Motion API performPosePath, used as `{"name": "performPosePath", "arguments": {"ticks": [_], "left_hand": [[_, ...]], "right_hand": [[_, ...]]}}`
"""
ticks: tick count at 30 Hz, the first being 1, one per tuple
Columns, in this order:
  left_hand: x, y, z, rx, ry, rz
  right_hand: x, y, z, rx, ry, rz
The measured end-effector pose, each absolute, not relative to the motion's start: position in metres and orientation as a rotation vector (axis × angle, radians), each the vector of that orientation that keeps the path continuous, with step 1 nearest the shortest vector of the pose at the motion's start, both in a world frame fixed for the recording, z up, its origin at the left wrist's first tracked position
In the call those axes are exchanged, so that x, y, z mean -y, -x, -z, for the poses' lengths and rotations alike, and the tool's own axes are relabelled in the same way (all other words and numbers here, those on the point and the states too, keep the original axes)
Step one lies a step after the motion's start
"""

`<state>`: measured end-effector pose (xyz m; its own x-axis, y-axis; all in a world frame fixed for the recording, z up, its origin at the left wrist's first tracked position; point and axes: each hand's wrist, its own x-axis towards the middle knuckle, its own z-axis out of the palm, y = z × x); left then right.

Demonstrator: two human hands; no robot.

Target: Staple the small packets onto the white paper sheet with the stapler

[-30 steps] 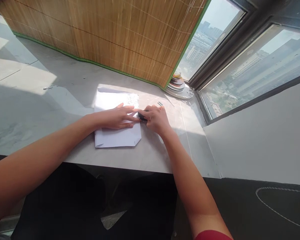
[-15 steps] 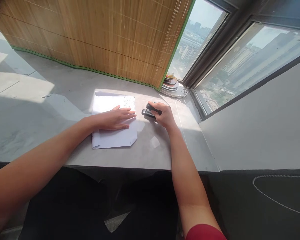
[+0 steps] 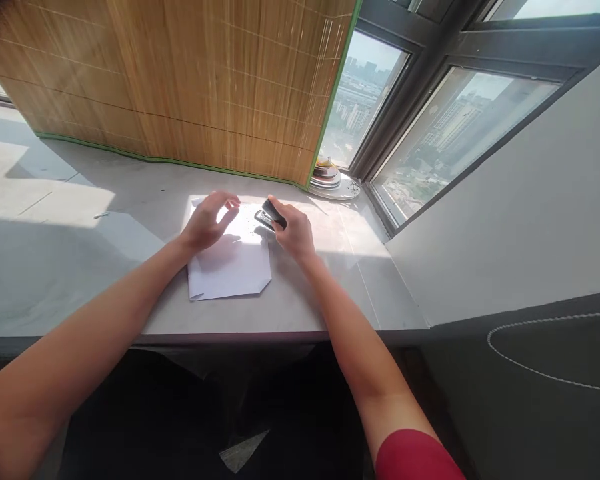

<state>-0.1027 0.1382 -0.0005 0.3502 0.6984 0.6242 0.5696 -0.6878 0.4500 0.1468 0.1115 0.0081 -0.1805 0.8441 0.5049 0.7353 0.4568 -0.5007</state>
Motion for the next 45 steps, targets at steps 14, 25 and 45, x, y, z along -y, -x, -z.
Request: {"name": "performPosePath", "arguments": {"ticks": [14,25,45], "left_hand": [[-0.161,0.139,0.008,-1.761,-1.84,-1.734],[-0.146,0.115,0.01,-1.171,-2.178,-1.261],[-0.147,0.108,0.015,-1.101,-2.251,-1.01]], "right_hand": [[-0.057,-0.096,-0.005,2.125,1.562,-0.121],[-0.032,-0.192,0.016,1.714,1.241,-0.433],[-0.029,-0.192,0.011,1.342,0.996,-0.74]]}}
